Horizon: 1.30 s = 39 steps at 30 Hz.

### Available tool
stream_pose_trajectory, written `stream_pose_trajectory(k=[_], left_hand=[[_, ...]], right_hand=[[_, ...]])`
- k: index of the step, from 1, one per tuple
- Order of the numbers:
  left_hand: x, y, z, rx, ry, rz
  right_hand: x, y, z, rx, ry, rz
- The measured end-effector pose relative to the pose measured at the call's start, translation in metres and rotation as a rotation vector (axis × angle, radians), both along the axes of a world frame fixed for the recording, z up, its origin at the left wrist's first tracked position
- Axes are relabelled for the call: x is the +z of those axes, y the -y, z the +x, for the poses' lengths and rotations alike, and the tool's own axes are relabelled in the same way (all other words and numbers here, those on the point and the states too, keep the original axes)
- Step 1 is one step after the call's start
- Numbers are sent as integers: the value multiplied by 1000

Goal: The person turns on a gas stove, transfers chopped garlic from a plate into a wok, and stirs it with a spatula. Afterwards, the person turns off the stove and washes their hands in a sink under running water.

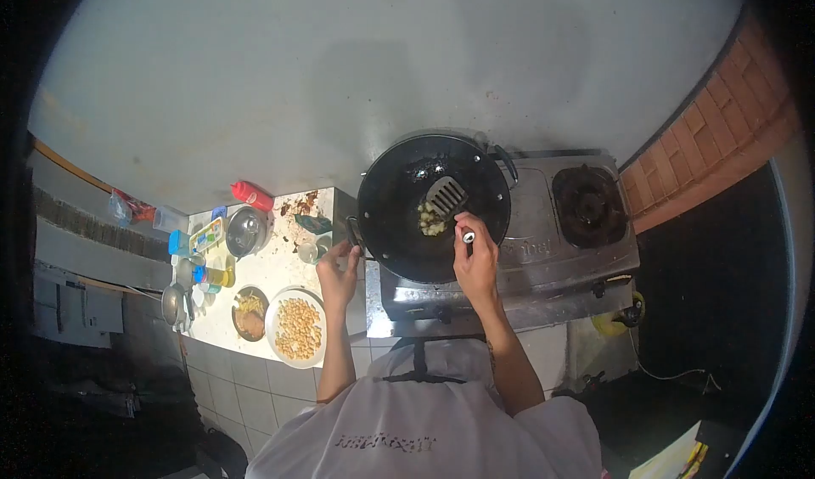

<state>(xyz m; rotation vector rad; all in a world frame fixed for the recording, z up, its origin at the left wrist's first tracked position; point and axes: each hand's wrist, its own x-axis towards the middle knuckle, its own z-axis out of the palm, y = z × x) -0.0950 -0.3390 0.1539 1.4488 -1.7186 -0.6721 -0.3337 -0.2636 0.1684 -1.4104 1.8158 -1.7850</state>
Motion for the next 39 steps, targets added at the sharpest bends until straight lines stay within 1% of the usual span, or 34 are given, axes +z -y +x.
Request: stream_pose_trajectory(k=[3,5,9,12,20,24,26,30,32,33,35,38,39], left_hand=[[5,-1,-2,11,7,27],[6,-1,-3,20,13,25],[-2,2,0,-2,-26,33],[3,1,0,4,-11,19],[4,0,-1,-3,8,-3],[3,1,0,-3,-27,24],[3,1,2,-39,0,32],[2,1,2,-29,-11,24],[4,1,2,-31,-9,49],[4,1,1,-31,-10,47],[5,0,0,-21,-7,-14],[7,0,-1,-19,-12,-7],[6,0,0,-21,-8,-5]], right_hand=[[-5,0,-1,3,-18,21],[-5,0,-1,-10,-100,0],[1,-1,-2,2,-98,24],[-1,-2,-2,24,-20,51],[0,-1,2,79,-128,-3],[10,-5,1,96,-134,-31],[14,-9,2,114,-69,-16],[16,-8,-4,110,-55,-53],[13,-6,-9,49,-194,-75],[9,-6,-9,49,-196,-77],[1,-8,-8,39,-186,17],[-5,-11,1,106,-114,-41],[-3,-14,4,108,-68,-9]])
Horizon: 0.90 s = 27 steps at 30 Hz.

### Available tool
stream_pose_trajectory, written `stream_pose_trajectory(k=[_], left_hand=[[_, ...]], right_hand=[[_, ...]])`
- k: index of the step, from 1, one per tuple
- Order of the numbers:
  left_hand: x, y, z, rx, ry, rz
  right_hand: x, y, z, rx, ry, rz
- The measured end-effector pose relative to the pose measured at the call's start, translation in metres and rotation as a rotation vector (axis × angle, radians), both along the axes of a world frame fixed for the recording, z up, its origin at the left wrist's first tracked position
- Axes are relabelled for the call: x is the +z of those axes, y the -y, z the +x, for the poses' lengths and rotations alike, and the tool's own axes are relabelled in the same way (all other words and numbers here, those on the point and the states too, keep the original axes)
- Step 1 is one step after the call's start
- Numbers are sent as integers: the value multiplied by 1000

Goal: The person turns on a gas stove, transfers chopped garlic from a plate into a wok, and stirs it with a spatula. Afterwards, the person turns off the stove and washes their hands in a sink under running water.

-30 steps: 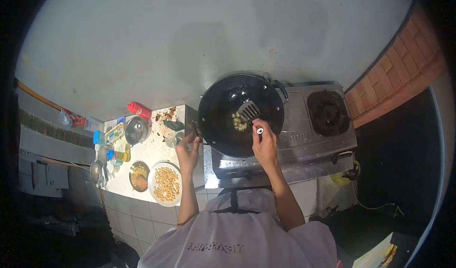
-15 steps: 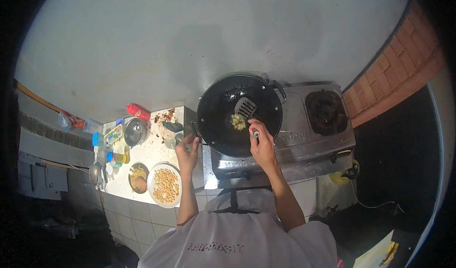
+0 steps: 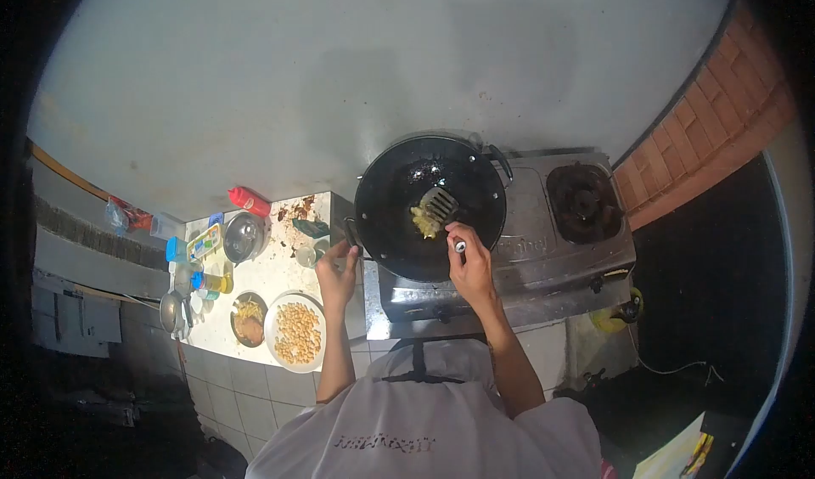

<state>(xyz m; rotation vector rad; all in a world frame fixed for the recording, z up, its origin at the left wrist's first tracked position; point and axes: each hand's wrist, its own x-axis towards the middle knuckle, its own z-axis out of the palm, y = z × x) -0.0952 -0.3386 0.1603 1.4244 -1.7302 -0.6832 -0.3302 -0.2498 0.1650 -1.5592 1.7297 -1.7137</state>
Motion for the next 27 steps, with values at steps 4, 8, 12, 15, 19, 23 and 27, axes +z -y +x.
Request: stream_pose_trajectory(k=[4,8,12,15,19,23,27], left_hand=[[0,0,1,4,-1,21],[-5,2,3,-14,27,15],[0,0,1,2,18,53],[-7,2,1,1,11,5],[-3,2,2,-5,-23,53],[-9,3,0,29,-50,60],[-8,1,-3,39,-88,52]], right_hand=[[5,1,-1,-45,-81,-95],[-4,0,-2,-8,-34,8],[-4,-2,-1,5,48,-44],[-3,1,-5,-63,-105,-64],[-1,-6,-6,7,-35,0],[7,-11,-8,-4,14,-9],[23,-19,-14,-36,-3,-18]])
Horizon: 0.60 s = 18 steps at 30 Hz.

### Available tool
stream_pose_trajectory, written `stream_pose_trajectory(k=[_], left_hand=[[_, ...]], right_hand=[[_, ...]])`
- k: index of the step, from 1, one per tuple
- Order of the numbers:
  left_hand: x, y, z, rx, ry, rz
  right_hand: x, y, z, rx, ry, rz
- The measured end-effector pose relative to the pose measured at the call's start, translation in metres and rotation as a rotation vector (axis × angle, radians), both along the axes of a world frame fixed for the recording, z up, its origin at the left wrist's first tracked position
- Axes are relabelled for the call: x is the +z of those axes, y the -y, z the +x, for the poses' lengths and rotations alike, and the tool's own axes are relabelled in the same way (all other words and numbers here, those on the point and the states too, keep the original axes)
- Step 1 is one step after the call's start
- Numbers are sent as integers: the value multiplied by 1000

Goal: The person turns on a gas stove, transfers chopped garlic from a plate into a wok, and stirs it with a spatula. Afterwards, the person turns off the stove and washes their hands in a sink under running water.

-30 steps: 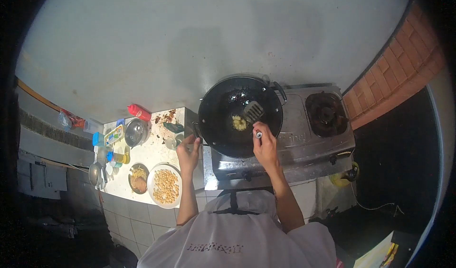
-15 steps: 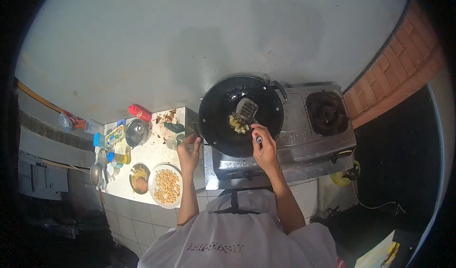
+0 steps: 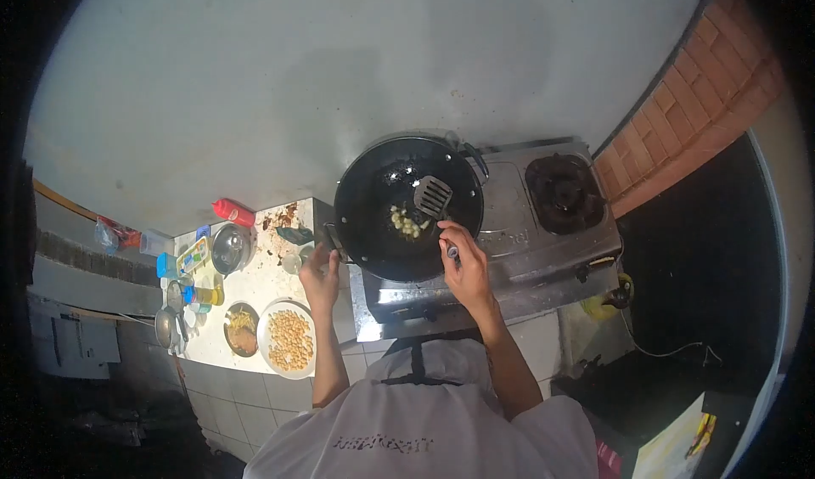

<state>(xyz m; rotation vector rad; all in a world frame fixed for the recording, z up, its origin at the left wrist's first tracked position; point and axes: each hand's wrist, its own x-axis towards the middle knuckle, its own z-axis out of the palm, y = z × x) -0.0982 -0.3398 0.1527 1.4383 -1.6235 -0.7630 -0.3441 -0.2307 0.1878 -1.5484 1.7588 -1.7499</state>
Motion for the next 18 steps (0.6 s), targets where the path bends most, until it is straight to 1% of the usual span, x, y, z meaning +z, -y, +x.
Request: stream_pose_trajectory(k=[7,9,12,18], left_hand=[[16,-1,-7,-9,83,13],[15,-2,-8,11,49,30],[13,-3,-9,13,80,-41],[8,-7,-15,125,127,-7]], right_hand=[[7,1,-12,22,-53,-22],[6,3,-17,48,-35,33],[11,7,-26,88,-40,14],[29,15,-52,211,-60,6]])
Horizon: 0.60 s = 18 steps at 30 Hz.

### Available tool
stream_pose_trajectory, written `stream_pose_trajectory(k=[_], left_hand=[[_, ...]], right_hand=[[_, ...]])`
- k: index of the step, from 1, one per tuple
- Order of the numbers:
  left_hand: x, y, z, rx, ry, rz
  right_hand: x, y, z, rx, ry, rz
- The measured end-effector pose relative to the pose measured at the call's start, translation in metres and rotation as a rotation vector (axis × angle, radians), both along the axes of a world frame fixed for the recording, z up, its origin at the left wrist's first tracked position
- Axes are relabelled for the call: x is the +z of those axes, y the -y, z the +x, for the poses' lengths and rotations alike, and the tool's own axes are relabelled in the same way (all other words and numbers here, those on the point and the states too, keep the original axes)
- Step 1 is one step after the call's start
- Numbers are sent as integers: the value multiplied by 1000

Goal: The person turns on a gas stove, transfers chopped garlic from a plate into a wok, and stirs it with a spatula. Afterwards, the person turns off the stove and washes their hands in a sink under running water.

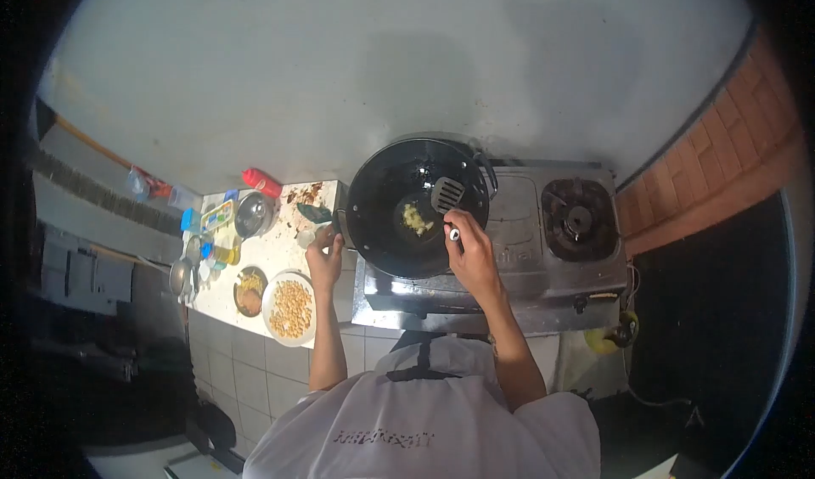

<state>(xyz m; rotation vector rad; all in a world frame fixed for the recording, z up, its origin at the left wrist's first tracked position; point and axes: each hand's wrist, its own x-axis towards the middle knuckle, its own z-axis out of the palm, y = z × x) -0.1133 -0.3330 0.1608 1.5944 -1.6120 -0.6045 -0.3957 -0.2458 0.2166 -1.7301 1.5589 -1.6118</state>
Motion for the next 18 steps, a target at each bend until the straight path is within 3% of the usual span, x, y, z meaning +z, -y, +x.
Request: stream_pose_trajectory(k=[7,18], left_hand=[[-4,-3,-16,167,62,-40],[-7,0,-24,206,134,-53]], right_hand=[[-13,0,-29,115,-15,-25],[-21,-32,-68,175,115,89]])
